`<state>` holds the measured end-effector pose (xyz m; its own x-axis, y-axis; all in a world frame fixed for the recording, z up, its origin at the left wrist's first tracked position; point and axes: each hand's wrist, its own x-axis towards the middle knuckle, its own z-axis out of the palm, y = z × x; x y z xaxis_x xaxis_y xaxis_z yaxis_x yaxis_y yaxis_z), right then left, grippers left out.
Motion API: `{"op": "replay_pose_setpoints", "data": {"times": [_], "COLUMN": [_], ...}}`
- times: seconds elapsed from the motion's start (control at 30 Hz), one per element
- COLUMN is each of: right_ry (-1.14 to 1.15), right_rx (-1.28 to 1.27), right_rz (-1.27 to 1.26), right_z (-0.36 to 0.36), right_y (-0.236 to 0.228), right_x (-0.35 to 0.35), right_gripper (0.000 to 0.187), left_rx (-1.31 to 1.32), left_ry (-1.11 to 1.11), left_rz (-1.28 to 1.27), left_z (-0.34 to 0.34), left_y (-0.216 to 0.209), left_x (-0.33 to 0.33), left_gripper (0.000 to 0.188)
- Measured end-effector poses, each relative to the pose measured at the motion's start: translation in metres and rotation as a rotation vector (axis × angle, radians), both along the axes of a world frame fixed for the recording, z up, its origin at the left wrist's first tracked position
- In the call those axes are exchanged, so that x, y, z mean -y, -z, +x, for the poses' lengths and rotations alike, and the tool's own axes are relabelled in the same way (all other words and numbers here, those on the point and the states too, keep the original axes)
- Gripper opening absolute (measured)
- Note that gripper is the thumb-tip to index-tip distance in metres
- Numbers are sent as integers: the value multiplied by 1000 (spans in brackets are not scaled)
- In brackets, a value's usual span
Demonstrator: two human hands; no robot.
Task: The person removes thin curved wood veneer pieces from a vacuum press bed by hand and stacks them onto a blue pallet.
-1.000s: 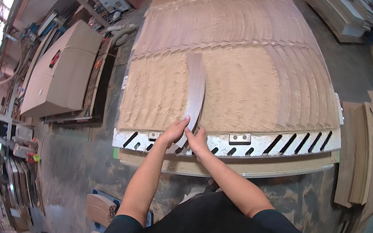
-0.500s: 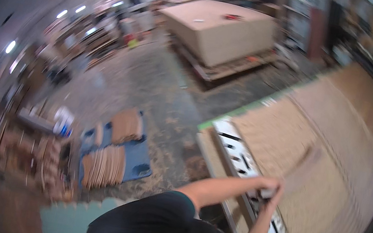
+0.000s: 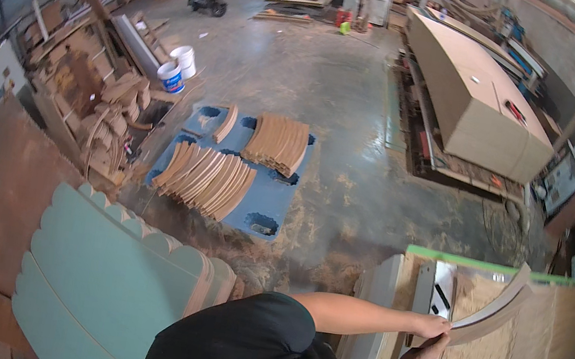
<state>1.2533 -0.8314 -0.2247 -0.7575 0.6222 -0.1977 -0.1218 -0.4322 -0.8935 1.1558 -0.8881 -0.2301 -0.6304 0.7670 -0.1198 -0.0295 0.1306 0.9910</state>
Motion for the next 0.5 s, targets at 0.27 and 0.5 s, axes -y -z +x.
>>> {"op": "replay_pose_setpoints", "data": {"times": [0.27, 0.5], "right_ry": [-504, -912], "right_rx": [93, 233], "right_rz": [-26, -69], "right_z": [-141, -237], "right_y": [16, 50], "right_x": [209, 388], "right_gripper": [45, 44], "left_rx": [-9, 248], "left_ry": [-431, -749], "left_rz": [-70, -126], "left_z": [-114, -162], "left_y": [31, 55], "left_x": [248, 449], "left_gripper": [63, 63]}}
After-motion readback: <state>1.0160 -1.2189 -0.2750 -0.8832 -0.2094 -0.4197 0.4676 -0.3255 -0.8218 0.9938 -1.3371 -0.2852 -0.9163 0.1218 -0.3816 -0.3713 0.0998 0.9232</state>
